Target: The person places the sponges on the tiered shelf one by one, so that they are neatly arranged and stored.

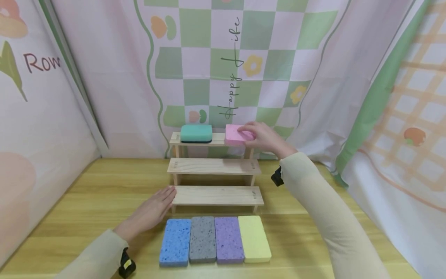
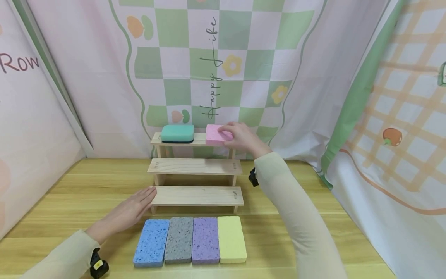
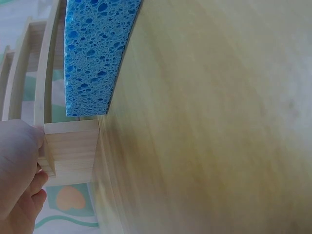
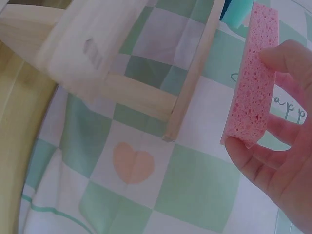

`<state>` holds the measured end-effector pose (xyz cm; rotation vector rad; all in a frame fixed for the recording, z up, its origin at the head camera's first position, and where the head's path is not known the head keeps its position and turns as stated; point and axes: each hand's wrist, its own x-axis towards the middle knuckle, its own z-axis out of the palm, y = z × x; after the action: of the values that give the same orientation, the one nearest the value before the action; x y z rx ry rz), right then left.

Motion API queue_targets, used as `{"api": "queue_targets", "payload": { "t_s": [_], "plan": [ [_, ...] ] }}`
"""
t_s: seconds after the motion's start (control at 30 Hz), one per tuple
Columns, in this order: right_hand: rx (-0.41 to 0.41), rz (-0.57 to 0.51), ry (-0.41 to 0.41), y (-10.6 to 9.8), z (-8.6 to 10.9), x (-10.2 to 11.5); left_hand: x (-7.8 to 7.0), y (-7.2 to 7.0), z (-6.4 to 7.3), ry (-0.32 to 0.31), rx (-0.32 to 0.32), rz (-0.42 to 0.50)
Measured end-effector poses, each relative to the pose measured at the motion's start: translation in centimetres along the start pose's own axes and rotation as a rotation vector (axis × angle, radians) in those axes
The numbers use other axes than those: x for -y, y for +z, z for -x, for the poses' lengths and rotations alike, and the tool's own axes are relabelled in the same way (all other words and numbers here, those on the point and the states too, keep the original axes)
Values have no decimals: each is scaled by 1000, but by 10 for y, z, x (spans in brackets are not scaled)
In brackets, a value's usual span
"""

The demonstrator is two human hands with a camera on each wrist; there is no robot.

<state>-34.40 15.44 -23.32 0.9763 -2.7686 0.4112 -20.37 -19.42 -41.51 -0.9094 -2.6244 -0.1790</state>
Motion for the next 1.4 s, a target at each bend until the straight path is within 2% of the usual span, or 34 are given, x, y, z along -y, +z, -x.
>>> {"api": "queue_targets", "payload": {
  "t_s": [0.13, 0.37, 0.53, 1.0, 1.23, 1.4],
  "plan": [
    [16, -10, -3, 0, -7, 4, 1, 0, 0, 11, -12, -6],
    [56, -60, 16, 8, -21, 3, 1, 0, 0, -2, 16, -2],
    [61, -58, 42, 14, -26, 3, 1, 1, 0, -4, 9, -4],
    [73, -81, 105, 24, -32, -4, 1, 3, 0, 17, -30, -1],
    [80, -95, 112, 25, -32, -6, 1, 2, 0, -5, 1, -1],
    [92, -153, 96, 26, -32, -8, 0, 1, -1, -8, 11, -6]
  ]
}}
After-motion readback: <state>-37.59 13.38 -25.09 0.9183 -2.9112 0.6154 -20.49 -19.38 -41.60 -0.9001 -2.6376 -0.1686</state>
